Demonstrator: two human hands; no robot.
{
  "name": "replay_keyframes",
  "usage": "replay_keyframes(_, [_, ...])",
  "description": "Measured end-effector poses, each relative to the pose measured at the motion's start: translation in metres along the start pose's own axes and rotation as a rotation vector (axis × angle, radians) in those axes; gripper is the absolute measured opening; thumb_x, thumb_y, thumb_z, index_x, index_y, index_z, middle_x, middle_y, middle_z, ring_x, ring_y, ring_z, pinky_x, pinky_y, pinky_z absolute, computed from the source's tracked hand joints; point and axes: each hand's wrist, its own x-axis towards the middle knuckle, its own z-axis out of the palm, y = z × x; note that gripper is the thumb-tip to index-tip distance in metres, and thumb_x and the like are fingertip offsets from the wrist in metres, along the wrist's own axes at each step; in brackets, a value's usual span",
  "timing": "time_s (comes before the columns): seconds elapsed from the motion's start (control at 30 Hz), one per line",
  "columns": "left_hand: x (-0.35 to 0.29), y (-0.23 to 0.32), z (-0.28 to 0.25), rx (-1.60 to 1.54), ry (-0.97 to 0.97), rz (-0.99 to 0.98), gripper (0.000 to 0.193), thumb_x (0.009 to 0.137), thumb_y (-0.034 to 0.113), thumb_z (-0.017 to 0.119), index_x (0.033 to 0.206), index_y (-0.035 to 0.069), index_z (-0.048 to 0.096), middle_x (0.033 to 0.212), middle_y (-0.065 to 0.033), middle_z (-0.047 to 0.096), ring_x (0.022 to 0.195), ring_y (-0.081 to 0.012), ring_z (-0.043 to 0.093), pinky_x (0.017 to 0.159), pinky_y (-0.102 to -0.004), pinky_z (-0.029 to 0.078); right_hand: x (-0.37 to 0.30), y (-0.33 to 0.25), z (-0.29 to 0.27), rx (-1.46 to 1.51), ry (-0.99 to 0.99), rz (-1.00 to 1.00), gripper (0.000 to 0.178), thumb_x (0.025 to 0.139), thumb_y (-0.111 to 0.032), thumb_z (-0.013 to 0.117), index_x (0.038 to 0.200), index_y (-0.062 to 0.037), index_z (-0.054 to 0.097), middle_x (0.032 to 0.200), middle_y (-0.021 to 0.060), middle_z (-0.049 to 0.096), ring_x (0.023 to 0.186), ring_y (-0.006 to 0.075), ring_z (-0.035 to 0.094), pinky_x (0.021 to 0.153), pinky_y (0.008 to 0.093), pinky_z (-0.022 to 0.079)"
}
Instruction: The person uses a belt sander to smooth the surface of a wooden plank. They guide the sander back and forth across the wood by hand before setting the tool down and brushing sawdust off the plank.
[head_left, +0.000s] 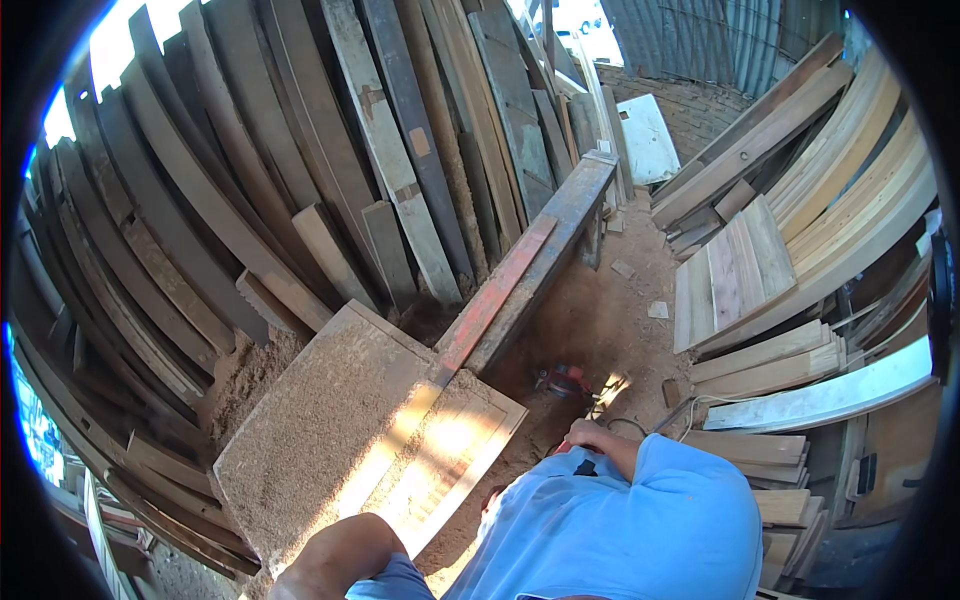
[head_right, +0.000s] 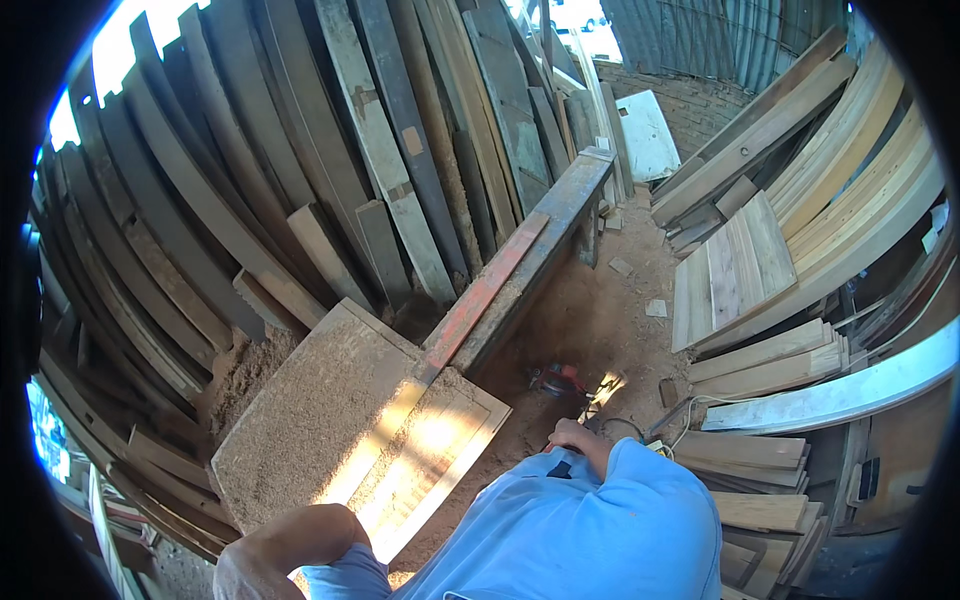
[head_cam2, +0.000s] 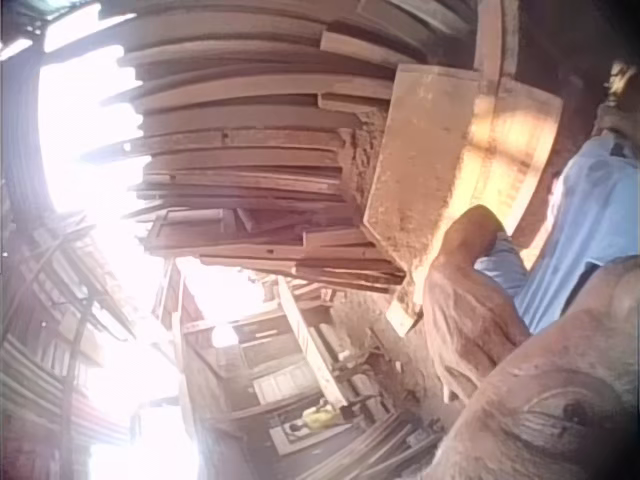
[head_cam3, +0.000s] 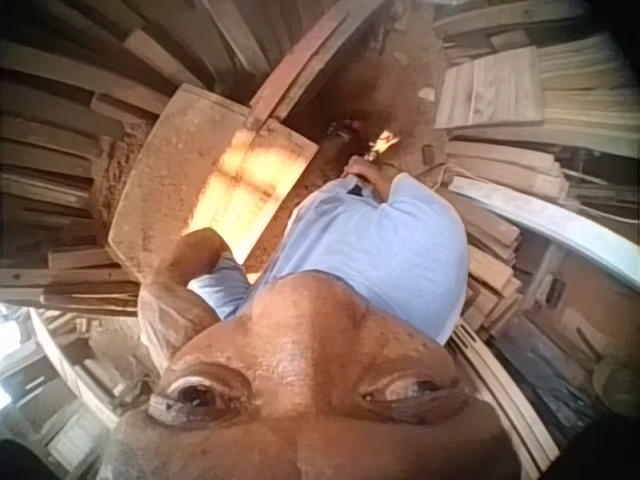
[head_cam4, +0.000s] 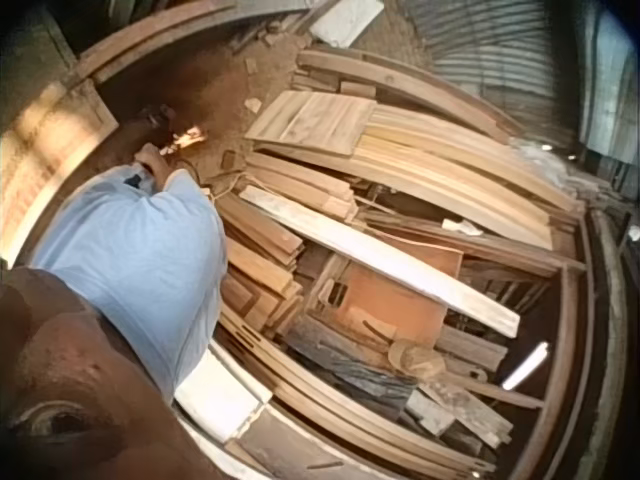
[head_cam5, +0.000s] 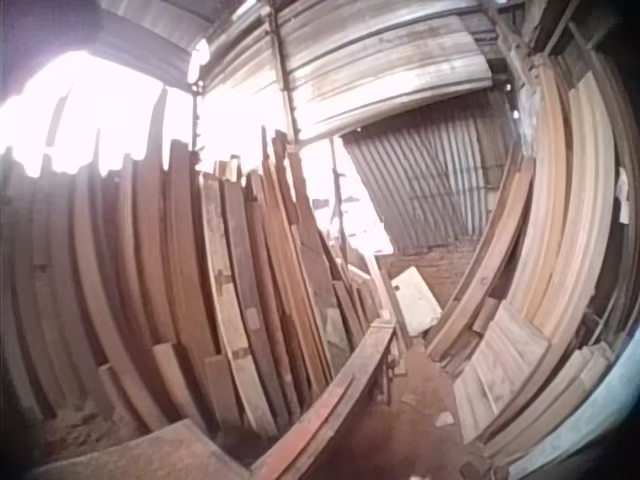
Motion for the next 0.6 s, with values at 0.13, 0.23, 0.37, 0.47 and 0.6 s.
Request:
replay_keyframes(0.13, [0.0,0.002,0.006,0.008,0.007,-0.037,0.036,0.105,0.023,0.059,0.099,-0.01,0.072,0.096,-0.0235,0.067,0.076,-0.0327,0.069,0.061,-0.0424,0.059,0.006,-0.016,0.002,-0.1,-0.024,-0.075,0.043,0.094,-0.042,0.063,0.103,-0.0034,0.08,0.112,0.024,0.074,0.109,0.0406,0.071,0.093,0.0498,0.057])
replay_keyframes(0.23, [0.0,0.003,0.008,0.012,0.009,-0.052,0.038,0.105,0.024,0.058,0.099,-0.011,0.071,0.095,-0.0238,0.067,0.077,-0.0331,0.07,0.061,-0.043,0.059,0.01,-0.02,0.0,-0.173,-0.03,-0.138,0.044,0.096,-0.042,0.06,0.103,-0.0029,0.079,0.113,0.0231,0.074,0.11,0.0413,0.071,0.094,0.0499,0.057])
replay_keyframes(0.37, [-0.001,0.001,0.011,0.012,0.002,-0.063,0.039,0.106,0.024,0.057,0.099,-0.012,0.071,0.095,-0.0242,0.067,0.078,-0.0335,0.07,0.062,-0.0437,0.059,0.008,-0.018,0.003,-0.076,0.0,-0.038,0.043,0.095,-0.04,0.06,0.105,-0.0034,0.079,0.114,0.0226,0.074,0.112,0.0404,0.071,0.096,0.0497,0.056])
replay_keyframes(0.47, [-0.006,0.001,0.012,0.019,0.003,-0.073,0.04,0.107,0.024,0.056,0.099,-0.012,0.071,0.094,-0.0244,0.067,0.078,-0.0338,0.07,0.062,-0.0443,0.059,0.012,-0.018,-0.003,-0.151,-0.009,-0.092,0.041,0.094,-0.038,0.061,0.107,-0.0038,0.079,0.114,0.0227,0.074,0.112,0.0396,0.071,0.097,0.0491,0.056])
replay_keyframes(0.6, [-0.015,0.016,0.025,0.064,0.058,-0.165,0.042,0.108,0.025,0.054,0.099,-0.013,0.07,0.093,-0.0248,0.067,0.079,-0.0343,0.07,0.063,-0.045,0.059,0.038,-0.047,-0.002,-0.147,0.014,-0.123,0.041,0.091,-0.037,0.062,0.105,-0.0035,0.079,0.115,0.0227,0.074,0.112,0.04,0.071,0.097,0.0486,0.056])
